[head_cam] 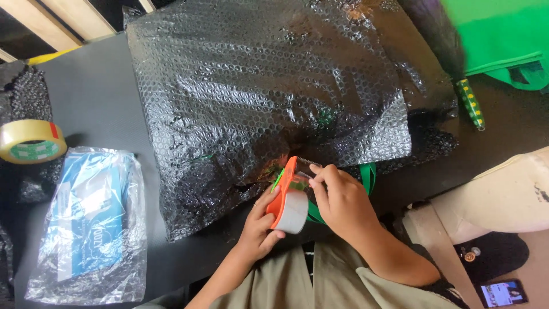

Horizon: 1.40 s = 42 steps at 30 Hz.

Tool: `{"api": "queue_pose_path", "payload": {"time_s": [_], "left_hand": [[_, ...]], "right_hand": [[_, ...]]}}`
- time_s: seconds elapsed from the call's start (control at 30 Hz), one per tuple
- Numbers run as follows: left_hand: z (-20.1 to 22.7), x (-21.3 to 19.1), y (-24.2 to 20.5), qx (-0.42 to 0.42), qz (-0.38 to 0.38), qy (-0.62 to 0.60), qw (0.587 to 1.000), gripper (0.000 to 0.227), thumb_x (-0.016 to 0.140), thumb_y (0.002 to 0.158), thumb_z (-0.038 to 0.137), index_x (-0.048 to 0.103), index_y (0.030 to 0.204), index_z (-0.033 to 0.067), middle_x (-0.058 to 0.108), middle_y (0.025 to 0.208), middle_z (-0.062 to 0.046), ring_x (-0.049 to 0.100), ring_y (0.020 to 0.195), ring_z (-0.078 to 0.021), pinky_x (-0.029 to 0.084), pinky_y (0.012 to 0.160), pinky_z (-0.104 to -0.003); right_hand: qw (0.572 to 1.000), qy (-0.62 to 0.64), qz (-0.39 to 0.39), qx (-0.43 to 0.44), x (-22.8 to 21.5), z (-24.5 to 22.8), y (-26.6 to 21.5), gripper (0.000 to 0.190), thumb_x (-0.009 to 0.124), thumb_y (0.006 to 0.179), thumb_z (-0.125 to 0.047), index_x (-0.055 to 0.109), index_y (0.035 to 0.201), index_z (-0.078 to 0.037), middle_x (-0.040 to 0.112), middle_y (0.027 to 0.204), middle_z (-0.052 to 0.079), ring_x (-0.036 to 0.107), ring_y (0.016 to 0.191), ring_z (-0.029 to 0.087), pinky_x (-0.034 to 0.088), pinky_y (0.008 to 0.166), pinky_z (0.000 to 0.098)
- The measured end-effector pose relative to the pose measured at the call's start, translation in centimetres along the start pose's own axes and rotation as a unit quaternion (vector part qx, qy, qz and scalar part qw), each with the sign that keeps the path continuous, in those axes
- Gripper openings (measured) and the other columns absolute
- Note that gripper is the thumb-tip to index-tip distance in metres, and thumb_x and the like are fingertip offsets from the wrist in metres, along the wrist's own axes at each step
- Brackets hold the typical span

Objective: A person is preparing a green tote bag for shipping by dusting it, wrapping it in black bubble wrap, and securing the wrap with clear tape.

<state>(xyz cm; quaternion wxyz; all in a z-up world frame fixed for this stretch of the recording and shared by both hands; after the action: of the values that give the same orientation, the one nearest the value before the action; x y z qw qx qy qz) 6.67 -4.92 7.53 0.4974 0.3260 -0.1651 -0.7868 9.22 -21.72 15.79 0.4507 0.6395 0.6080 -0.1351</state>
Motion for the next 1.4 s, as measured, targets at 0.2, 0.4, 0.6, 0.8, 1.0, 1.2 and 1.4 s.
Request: {"api": "queue_pose_path", "payload": {"time_s": [0.2, 0.4, 0.6, 0.8, 1.0, 1.2, 1.4], "left_hand": [[1.6, -0.7, -0.1, -0.022, 0.029, 0.024, 0.999, 0.052, 0.048, 0.107, 0.047, 0.050, 0.078, 0.0041, 0.045, 0.151, -0.025, 0.034, 0.149, -0.0553, 0.035, 0.121, -0.064], [2.4, -1.0, -0.7, -0.041, 0.019, 0.046, 0.998, 0.038, 0.040, 0.110, 0.031, 0.060, 0.097, 0.0007, 0.061, 0.094, -0.011, 0.053, 0.097, -0.0349, 0.045, 0.087, -0.045], [1.4, -0.7, -2.5, -0.068, 0.023, 0.088, 0.994, 0.060, 0.052, 0.098, 0.063, 0.042, 0.078, 0.0073, 0.030, 0.072, -0.002, 0.030, 0.066, -0.0214, 0.027, 0.064, -0.035], [2.9, -1.7, -2.4, -0.034, 0.066, 0.074, 0.994, 0.065, 0.073, 0.087, 0.052, 0.026, 0.069, 0.0108, 0.019, 0.068, 0.000, 0.022, 0.065, -0.0191, 0.021, 0.063, -0.033], [3.7, -2.7, -2.2, -0.048, 0.090, 0.020, 0.995, 0.064, 0.065, 0.094, 0.055, 0.027, 0.068, 0.0101, 0.020, 0.067, 0.000, 0.022, 0.064, -0.0188, 0.020, 0.064, -0.034], [4.2, -4.0, -2.3, -0.051, 0.120, -0.029, 0.991, 0.060, 0.064, 0.096, 0.055, 0.035, 0.066, 0.0105, 0.026, 0.062, 0.001, 0.024, 0.060, -0.0170, 0.024, 0.064, -0.034], [5.6, -5.8, -2.8, -0.028, 0.094, -0.055, 0.994, 0.059, 0.066, 0.095, 0.052, 0.041, 0.063, 0.0095, 0.035, 0.060, -0.001, 0.030, 0.059, -0.0190, 0.025, 0.062, -0.035]], "right_hand": [[0.995, 0.087, 0.049, -0.007, -1.1, 0.4, 0.3, 0.032, 0.086, 0.083, -0.017, 0.065, 0.104, -0.006, 0.074, 0.102, 0.005, 0.075, 0.084, 0.014, 0.061, 0.078, 0.0280], [0.975, 0.210, 0.072, 0.025, -1.9, 1.3, 0.4, 0.025, 0.087, 0.080, -0.004, 0.062, 0.077, -0.005, 0.074, 0.081, 0.007, 0.070, 0.071, 0.012, 0.058, 0.068, 0.0227], [0.943, 0.321, 0.021, 0.086, -0.1, 2.5, -0.4, 0.025, 0.086, 0.079, -0.003, 0.062, 0.072, -0.007, 0.072, 0.073, 0.005, 0.071, 0.072, 0.012, 0.057, 0.069, 0.0226], [0.932, 0.356, 0.025, 0.063, -2.8, 0.8, -0.6, 0.025, 0.083, 0.081, -0.001, 0.061, 0.071, -0.007, 0.067, 0.069, 0.005, 0.065, 0.066, 0.012, 0.054, 0.066, 0.0236], [0.917, 0.382, 0.079, 0.088, -6.4, 2.1, -0.4, 0.029, 0.082, 0.078, 0.005, 0.057, 0.070, -0.007, 0.068, 0.074, 0.009, 0.067, 0.069, 0.013, 0.054, 0.064, 0.0210], [0.913, 0.384, 0.102, 0.094, -7.0, 3.5, 0.3, 0.030, 0.082, 0.080, 0.002, 0.054, 0.074, -0.009, 0.065, 0.077, 0.008, 0.062, 0.071, 0.013, 0.051, 0.067, 0.0225], [0.863, 0.489, -0.034, 0.126, -1.2, 5.5, 2.1, 0.029, 0.077, 0.084, 0.001, 0.052, 0.074, -0.011, 0.056, 0.069, 0.004, 0.057, 0.058, 0.011, 0.050, 0.056, 0.0220]]}}
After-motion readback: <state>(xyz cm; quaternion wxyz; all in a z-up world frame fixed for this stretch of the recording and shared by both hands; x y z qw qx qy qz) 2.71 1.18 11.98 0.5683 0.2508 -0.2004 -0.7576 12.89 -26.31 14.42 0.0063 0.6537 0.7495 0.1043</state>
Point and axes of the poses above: each hand's wrist, its own y-axis towards the middle knuckle, its own x-axis out of the palm, z = x × y, the point moved 10 cm from there along y, towards the middle knuckle
